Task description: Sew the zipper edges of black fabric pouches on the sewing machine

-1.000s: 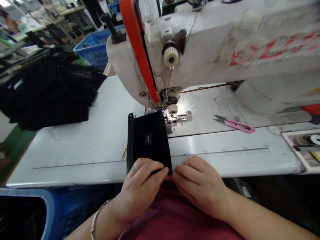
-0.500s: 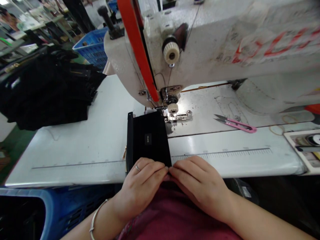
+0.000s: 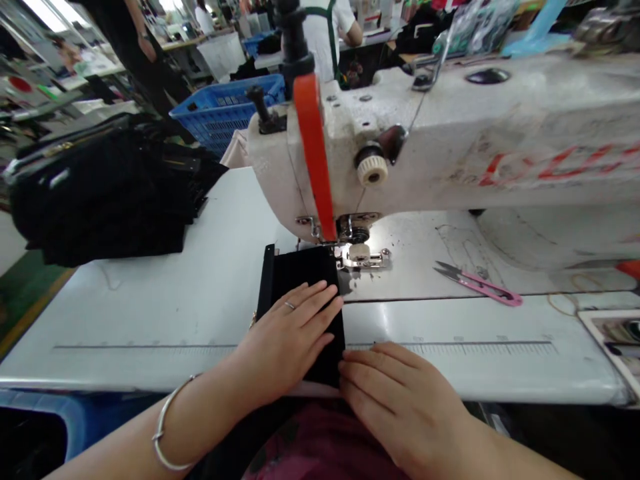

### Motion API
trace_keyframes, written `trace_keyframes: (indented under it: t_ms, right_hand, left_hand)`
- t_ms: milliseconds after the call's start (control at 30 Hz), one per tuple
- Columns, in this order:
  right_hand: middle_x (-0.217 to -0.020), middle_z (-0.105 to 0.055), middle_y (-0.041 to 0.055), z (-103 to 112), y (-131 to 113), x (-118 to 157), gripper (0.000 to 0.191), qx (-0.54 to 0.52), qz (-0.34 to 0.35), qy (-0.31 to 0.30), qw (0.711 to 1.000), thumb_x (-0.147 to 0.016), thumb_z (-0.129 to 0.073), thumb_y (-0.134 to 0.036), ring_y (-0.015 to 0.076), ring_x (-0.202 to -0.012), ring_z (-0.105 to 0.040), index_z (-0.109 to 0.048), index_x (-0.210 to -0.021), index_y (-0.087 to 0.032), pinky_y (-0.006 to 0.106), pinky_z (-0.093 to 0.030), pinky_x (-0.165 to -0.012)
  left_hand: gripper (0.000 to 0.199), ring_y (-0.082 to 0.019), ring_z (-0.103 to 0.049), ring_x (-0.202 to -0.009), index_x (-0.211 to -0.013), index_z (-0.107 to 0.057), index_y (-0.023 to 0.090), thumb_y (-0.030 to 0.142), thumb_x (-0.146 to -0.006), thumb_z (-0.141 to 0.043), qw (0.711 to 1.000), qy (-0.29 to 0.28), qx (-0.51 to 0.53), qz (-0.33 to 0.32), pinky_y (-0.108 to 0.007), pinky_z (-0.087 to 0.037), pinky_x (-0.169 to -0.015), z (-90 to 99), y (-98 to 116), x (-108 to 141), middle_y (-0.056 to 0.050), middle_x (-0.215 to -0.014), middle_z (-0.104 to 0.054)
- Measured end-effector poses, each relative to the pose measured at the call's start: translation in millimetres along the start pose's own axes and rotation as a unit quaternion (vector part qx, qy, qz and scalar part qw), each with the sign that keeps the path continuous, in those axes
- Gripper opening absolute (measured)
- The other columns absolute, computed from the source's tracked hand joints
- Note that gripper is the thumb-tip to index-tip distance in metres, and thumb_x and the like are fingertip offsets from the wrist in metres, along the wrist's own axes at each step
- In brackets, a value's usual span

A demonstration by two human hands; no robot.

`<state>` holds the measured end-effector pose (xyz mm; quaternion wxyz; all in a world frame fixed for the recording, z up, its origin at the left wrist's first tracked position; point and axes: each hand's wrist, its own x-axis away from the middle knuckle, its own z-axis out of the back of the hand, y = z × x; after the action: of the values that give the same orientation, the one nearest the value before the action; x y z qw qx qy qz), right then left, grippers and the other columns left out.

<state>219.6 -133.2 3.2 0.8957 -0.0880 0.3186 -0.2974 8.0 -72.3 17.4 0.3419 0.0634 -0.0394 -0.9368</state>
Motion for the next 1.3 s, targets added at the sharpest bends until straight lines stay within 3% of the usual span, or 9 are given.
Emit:
trace_keyframes:
  t_ms: [200, 400, 567, 1067, 1300]
  right_hand:
    - [-0.101, -0.071, 0.0085, -4.8, 7.6, -4.3, 0.028, 0.013, -0.008, -0.010, 1.000, -0.094, -0.041, -0.010, 0.0185, -0.098, -0.065, -0.068, -0.100, -0.013, 0.031, -0.053, -0.083]
    - [-0.102, -0.071, 0.0079, -6.1, 17.9, -12.2, 0.027, 0.002, -0.021, -0.011, 1.000, -0.097, -0.041, -0.015, 0.0193, -0.096, -0.064, -0.067, -0.099, -0.014, 0.033, -0.054, -0.081]
    - [-0.110, -0.069, 0.0082, -5.7, 28.7, -17.2, 0.023, 0.012, -0.024, -0.020, 0.999, -0.094, -0.046, -0.011, 0.0201, -0.096, -0.063, -0.066, -0.105, -0.012, 0.035, -0.054, -0.083]
    - [-0.104, -0.070, 0.0069, -2.1, 56.2, -44.9, 0.018, 0.040, -0.056, -0.064, 0.996, -0.090, -0.056, -0.014, 0.0226, -0.092, -0.065, -0.068, -0.103, -0.013, 0.041, -0.058, -0.083]
    - [-0.113, -0.068, 0.0102, -8.4, 69.7, -51.0, 0.023, 0.068, -0.071, -0.058, 0.993, -0.087, -0.058, -0.019, 0.0265, -0.102, -0.063, -0.067, -0.107, -0.011, 0.043, -0.055, -0.089]
  left_hand:
    - [0.042, -0.026, -0.039, -0.138, -0.139, -0.045, 0.012, 0.022, -0.098, -0.045, 1.000, 0.006, -0.021, -0.017, -0.048, -0.039, -0.113, 2.2, -4.5, -4.7, -0.013, -0.146, -0.046]
    - [0.027, -0.022, -0.059, -0.117, -0.119, -0.060, 0.009, 0.017, -0.094, -0.051, 0.992, 0.060, 0.048, -0.103, -0.038, -0.050, -0.105, 7.6, -4.6, 9.2, -0.011, -0.121, -0.067]
    - [0.026, -0.020, -0.061, -0.112, -0.117, -0.061, 0.010, 0.008, -0.095, -0.047, 0.983, 0.078, 0.088, -0.139, -0.036, -0.052, -0.103, 4.9, -14.0, 14.1, -0.009, -0.115, -0.069]
    - [0.022, -0.015, -0.065, -0.106, -0.107, -0.064, 0.013, 0.013, -0.097, -0.045, 0.978, 0.120, 0.023, -0.170, -0.031, -0.053, -0.099, -4.9, -53.7, -23.0, -0.005, -0.110, -0.072]
    - [0.025, -0.016, -0.066, -0.106, -0.111, -0.064, 0.016, 0.013, -0.097, -0.044, 0.979, 0.112, -0.024, -0.170, -0.032, -0.054, -0.098, -11.5, -73.4, -38.4, -0.004, -0.111, -0.072]
